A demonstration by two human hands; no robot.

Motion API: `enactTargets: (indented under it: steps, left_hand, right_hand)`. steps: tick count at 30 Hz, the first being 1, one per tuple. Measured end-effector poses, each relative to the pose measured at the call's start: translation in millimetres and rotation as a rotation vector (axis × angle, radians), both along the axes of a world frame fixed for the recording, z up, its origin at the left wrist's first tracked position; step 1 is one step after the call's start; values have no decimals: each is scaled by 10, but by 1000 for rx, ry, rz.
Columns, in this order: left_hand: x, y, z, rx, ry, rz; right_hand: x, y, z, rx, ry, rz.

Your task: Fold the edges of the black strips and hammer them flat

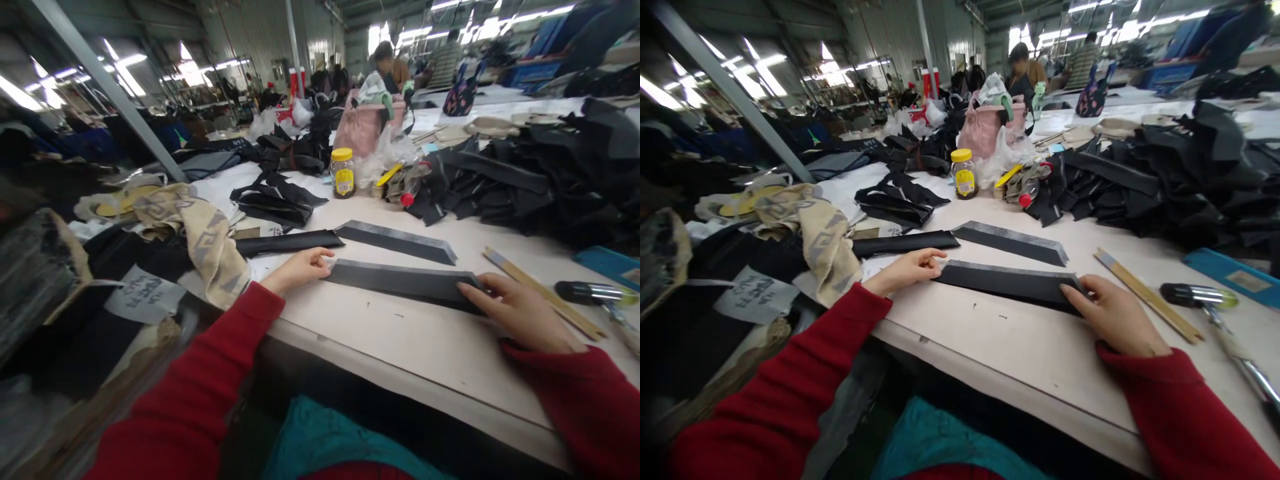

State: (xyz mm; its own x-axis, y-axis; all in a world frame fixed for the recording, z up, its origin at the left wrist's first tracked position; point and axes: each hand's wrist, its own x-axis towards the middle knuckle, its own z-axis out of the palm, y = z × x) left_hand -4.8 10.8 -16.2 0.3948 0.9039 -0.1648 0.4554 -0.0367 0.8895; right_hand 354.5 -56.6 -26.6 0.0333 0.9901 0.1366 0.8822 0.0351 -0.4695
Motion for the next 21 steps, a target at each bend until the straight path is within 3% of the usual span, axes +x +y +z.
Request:
enactTargets:
  steps: [3, 8, 13, 21]
  left_hand:
    - [-12, 20, -23, 20, 26, -13]
    - [-2, 7, -4, 40, 54, -15]
    - [36, -32, -4, 117, 117, 1]
    - [32, -59, -138, 303, 233, -18]
  right_hand:
    - [-20, -4, 24, -141, -40, -13]
    - [-62, -17, 76, -158, -94, -11]
    - [-86, -15, 42, -109, -132, -10]
    - [-90, -27, 0, -7, -168, 40]
